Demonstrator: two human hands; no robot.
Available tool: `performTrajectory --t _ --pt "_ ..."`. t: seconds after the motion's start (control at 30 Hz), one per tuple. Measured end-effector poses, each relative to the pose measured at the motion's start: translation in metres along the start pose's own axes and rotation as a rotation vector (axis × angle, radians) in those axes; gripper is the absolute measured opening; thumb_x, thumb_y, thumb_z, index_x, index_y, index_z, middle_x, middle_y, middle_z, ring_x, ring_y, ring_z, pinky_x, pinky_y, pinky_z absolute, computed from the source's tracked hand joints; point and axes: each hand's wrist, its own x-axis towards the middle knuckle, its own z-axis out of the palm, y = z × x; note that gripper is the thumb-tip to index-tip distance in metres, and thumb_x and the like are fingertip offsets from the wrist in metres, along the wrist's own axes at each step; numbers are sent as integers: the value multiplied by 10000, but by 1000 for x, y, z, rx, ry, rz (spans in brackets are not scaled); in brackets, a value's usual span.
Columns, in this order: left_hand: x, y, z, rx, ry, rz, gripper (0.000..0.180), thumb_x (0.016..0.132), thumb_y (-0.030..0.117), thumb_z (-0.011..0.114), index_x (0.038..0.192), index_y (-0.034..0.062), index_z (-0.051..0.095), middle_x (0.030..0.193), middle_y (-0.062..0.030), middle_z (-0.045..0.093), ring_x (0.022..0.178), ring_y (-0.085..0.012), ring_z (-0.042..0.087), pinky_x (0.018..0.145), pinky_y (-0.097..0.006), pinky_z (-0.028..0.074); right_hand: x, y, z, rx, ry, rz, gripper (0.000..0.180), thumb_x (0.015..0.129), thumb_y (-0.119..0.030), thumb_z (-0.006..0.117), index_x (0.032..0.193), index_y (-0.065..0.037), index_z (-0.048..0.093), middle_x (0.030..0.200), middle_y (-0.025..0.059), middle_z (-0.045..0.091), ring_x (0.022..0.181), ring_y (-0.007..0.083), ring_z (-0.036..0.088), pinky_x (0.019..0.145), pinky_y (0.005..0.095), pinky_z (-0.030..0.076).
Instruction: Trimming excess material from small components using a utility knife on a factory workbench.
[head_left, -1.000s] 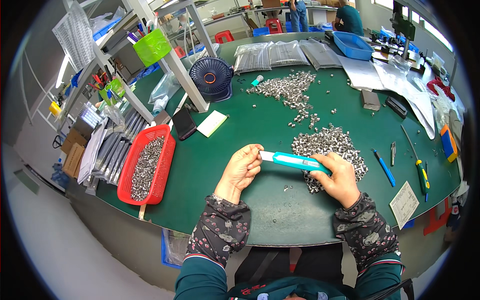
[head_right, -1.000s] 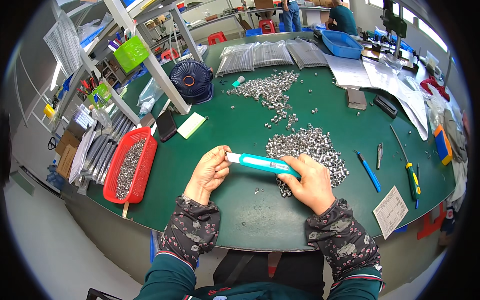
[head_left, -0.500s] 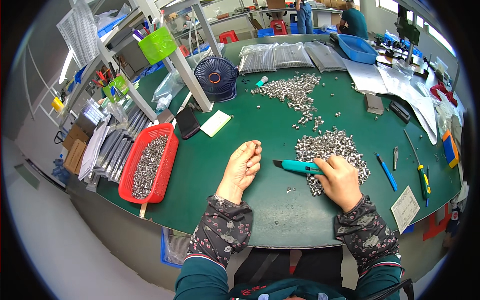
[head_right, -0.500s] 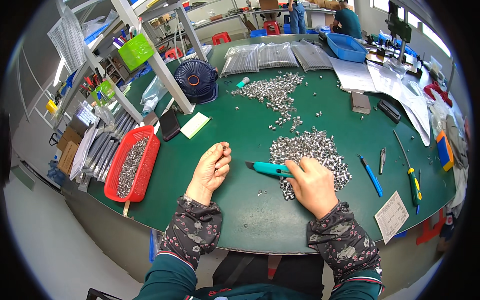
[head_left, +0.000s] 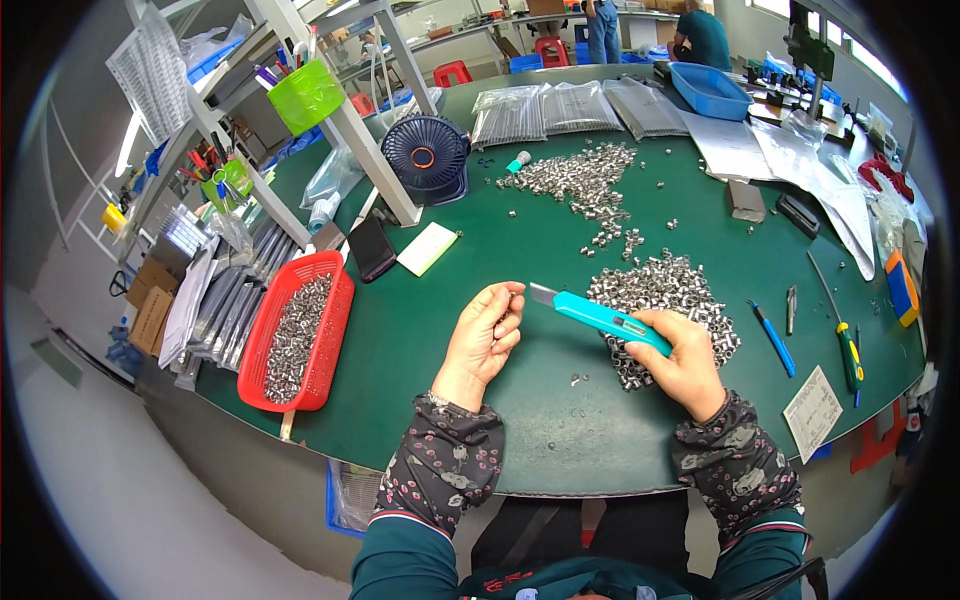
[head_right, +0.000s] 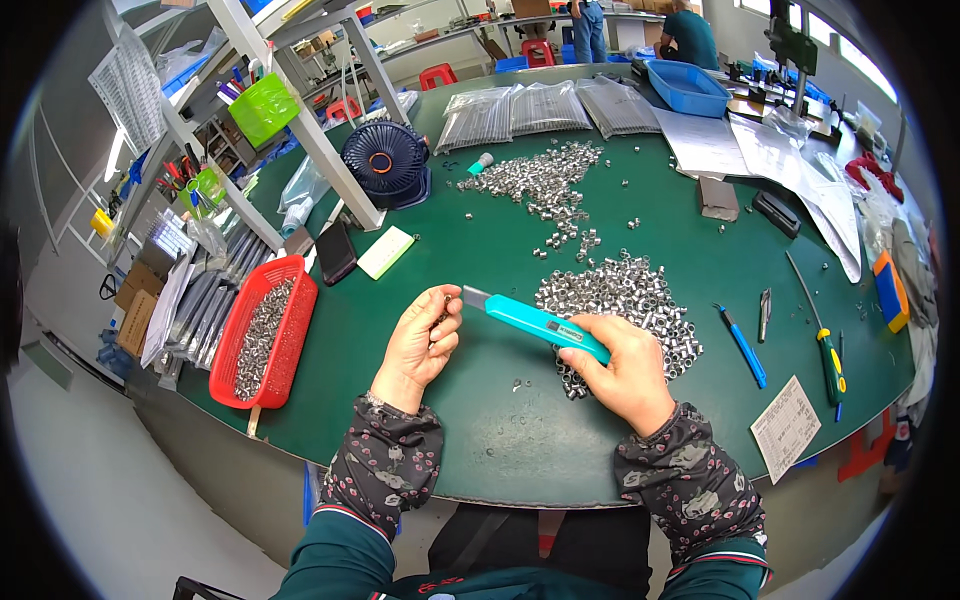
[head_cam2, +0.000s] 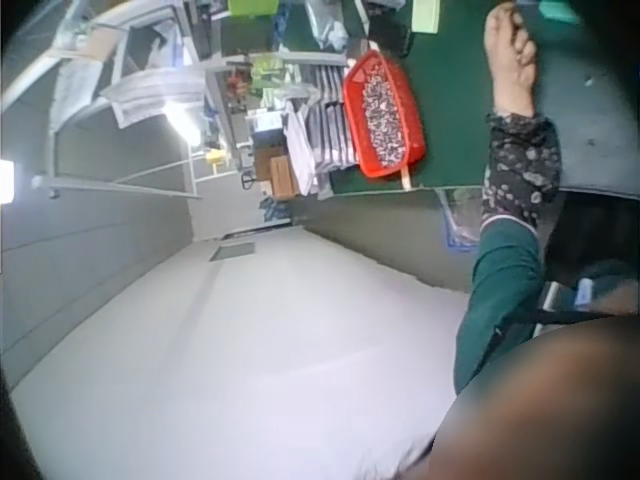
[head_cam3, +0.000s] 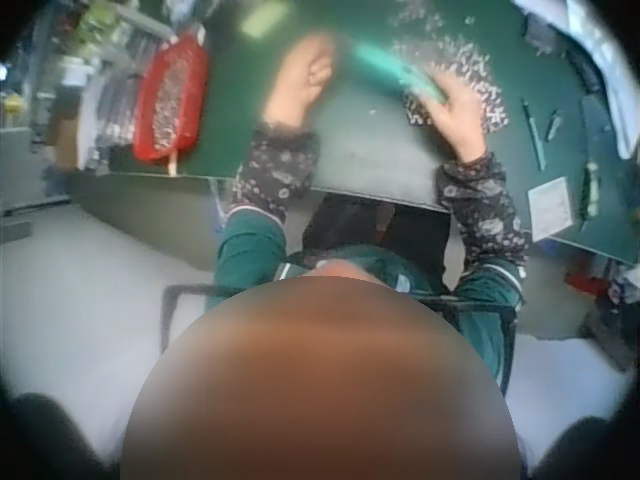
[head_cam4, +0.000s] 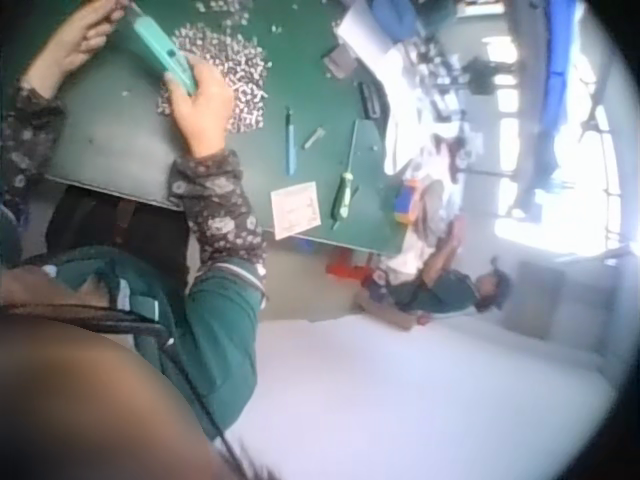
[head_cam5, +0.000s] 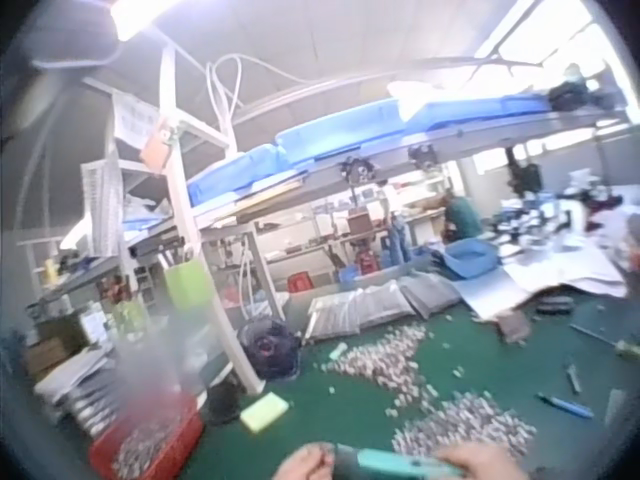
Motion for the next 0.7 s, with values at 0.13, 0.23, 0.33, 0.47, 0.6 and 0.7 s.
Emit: performTrajectory --t 0.13,0.23,0.33,0.47,0.6,0.7 --pt "0 -2 -2 -2 4 16 173 903 174 466 935 28 553 765 -20 492 471 -32 312 350 -143 225 -1 0 1 75 -77 66 302 703 -214 672 945 -41 620 795 119 611 686 254 598 615 320 460" --pt "-1 -3 0 39 19 24 158 892 169 488 920 29 556 728 -9 494 456 -30 310 344 -143 217 -2 0 1 86 -137 104 301 716 -219 664 947 -31 618 775 115 616 691 245 605 622 313 463" --pt "-1 -5 1 74 -5 44 155 882 171 506 909 26 552 712 -5 496 448 -29 310 345 -142 216 0 -2 0 144 -161 123 305 725 -235 657 947 -30 620 767 110 624 699 230 611 621 299 464" --pt "1 -6 2 101 -30 53 155 875 179 516 886 29 548 709 -8 493 446 -27 309 345 -142 216 0 0 -2 259 -258 267 291 730 -226 650 945 -32 622 752 103 619 678 212 605 587 293 462" --pt "0 -6 -3 167 -35 41 190 885 218 499 865 34 544 700 -8 488 445 -27 308 344 -145 219 -2 -7 -1 -131 -12 -70 248 707 -170 658 919 -48 616 680 87 549 575 234 550 512 326 430" --pt "-1 -5 -1 106 1 8 215 895 235 479 863 33 543 703 -11 484 453 -27 314 345 -145 223 -1 -10 1 -161 150 -152 250 686 -154 669 909 -62 604 649 84 493 535 249 511 487 340 406"
